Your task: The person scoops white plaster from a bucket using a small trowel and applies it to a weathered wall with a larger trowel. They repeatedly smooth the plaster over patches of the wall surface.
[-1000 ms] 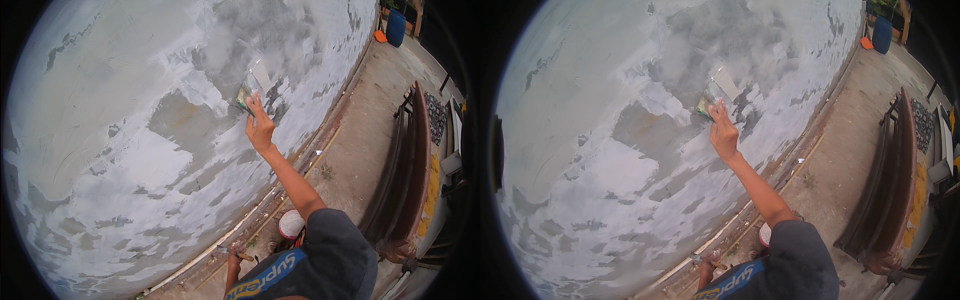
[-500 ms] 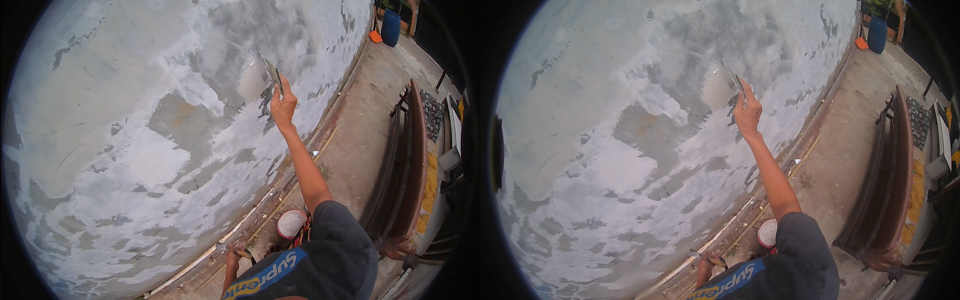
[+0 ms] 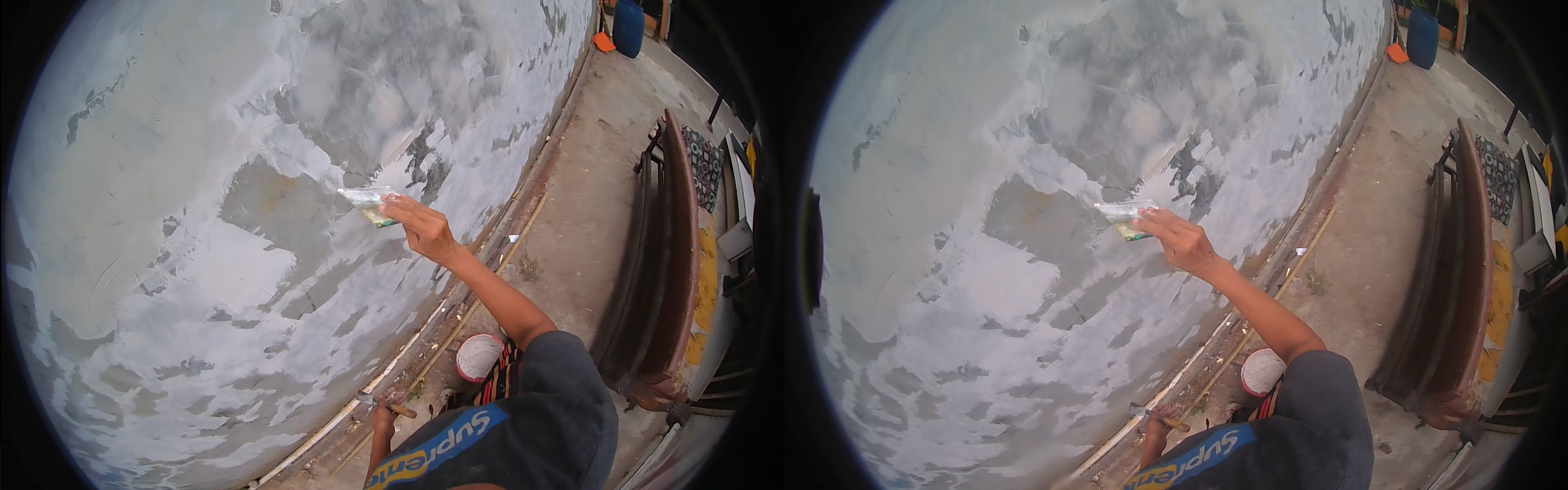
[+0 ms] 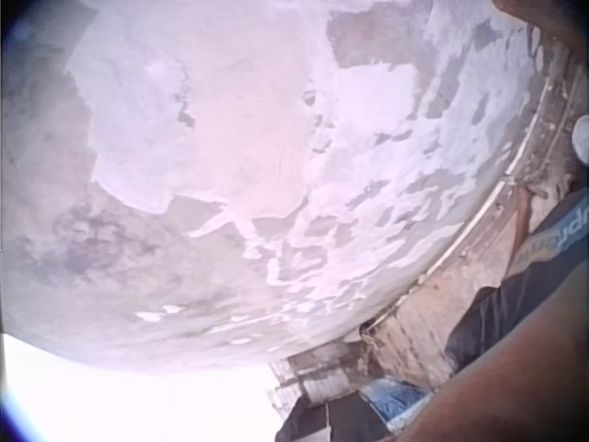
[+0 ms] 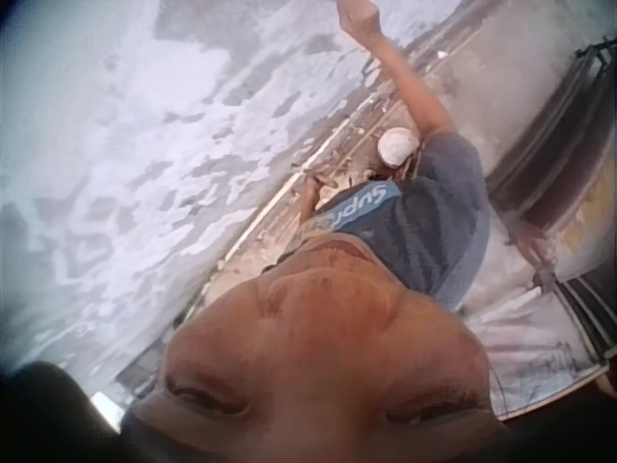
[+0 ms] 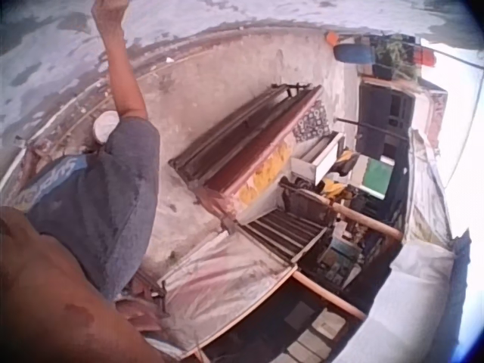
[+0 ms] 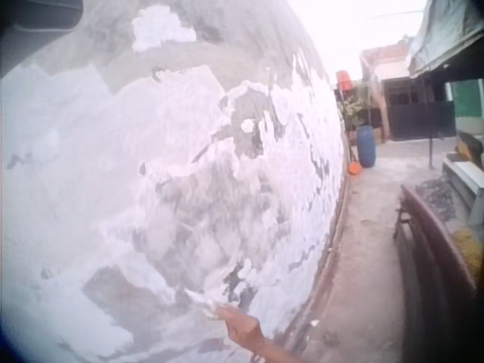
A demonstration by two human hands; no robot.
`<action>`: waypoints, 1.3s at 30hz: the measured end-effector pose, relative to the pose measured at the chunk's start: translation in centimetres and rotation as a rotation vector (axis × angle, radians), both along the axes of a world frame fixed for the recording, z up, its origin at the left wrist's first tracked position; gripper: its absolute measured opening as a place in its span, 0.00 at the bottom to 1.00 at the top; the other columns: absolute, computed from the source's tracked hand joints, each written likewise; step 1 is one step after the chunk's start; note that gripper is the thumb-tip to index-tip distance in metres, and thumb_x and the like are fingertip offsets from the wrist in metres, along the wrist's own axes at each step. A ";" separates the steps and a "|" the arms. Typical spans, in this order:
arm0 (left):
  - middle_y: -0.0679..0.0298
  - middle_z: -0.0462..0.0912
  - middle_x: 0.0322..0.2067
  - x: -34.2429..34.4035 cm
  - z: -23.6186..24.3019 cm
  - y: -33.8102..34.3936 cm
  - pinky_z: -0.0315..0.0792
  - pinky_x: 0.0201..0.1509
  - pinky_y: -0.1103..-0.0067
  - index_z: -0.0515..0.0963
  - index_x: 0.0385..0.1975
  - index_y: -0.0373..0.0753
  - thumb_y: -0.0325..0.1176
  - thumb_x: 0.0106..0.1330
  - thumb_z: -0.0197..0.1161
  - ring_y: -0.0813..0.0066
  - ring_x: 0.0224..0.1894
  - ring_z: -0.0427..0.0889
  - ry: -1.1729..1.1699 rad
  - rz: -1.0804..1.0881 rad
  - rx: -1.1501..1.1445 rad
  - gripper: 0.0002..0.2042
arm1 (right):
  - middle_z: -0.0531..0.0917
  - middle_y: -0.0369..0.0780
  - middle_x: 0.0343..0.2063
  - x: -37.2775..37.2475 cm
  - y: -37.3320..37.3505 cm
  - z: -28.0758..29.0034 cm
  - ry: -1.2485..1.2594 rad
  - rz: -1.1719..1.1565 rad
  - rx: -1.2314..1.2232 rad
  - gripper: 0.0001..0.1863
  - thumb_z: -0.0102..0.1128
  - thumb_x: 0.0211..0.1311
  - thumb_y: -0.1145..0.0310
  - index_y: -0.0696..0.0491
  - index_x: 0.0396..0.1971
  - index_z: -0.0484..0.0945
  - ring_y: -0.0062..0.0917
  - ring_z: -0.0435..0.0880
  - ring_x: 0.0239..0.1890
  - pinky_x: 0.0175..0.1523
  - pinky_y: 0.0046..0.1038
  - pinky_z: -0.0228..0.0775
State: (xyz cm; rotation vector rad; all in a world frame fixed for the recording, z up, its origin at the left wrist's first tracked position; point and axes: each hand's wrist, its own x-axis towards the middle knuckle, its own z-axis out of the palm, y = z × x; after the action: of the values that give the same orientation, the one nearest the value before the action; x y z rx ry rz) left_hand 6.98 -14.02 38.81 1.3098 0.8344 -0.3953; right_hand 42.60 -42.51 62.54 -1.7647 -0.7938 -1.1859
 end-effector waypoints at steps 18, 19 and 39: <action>0.50 0.79 0.50 -2.7 0.3 0.2 0.70 0.56 0.63 0.66 0.60 0.40 0.48 0.75 0.31 0.59 0.53 0.79 0.071 -0.007 0.051 0.25 | 0.84 0.45 0.44 0.4 0.8 -3.5 0.103 -0.068 0.200 0.22 0.53 0.57 0.84 0.56 0.53 0.75 0.39 0.85 0.41 0.40 0.27 0.75; 0.50 0.79 0.50 -2.3 0.1 0.2 0.70 0.56 0.63 0.66 0.60 0.40 0.48 0.75 0.31 0.59 0.53 0.79 0.070 0.010 0.043 0.25 | 0.83 0.45 0.45 0.3 0.3 -3.7 0.089 -0.052 0.197 0.22 0.53 0.57 0.83 0.56 0.53 0.75 0.39 0.85 0.42 0.40 0.27 0.75; 0.48 0.79 0.49 -0.9 1.7 -1.4 0.71 0.55 0.63 0.65 0.59 0.37 0.48 0.75 0.31 0.57 0.53 0.78 0.097 -0.002 0.072 0.25 | 0.83 0.48 0.38 -0.9 -1.0 -6.8 0.423 -0.075 0.400 0.18 0.52 0.59 0.81 0.55 0.50 0.74 0.41 0.85 0.36 0.39 0.29 0.75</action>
State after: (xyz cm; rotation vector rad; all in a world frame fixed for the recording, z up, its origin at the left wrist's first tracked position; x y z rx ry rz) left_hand 6.05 -15.45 40.52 1.3666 0.9360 -0.4364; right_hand 41.66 -43.51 55.71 -1.6328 -0.2233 -0.8952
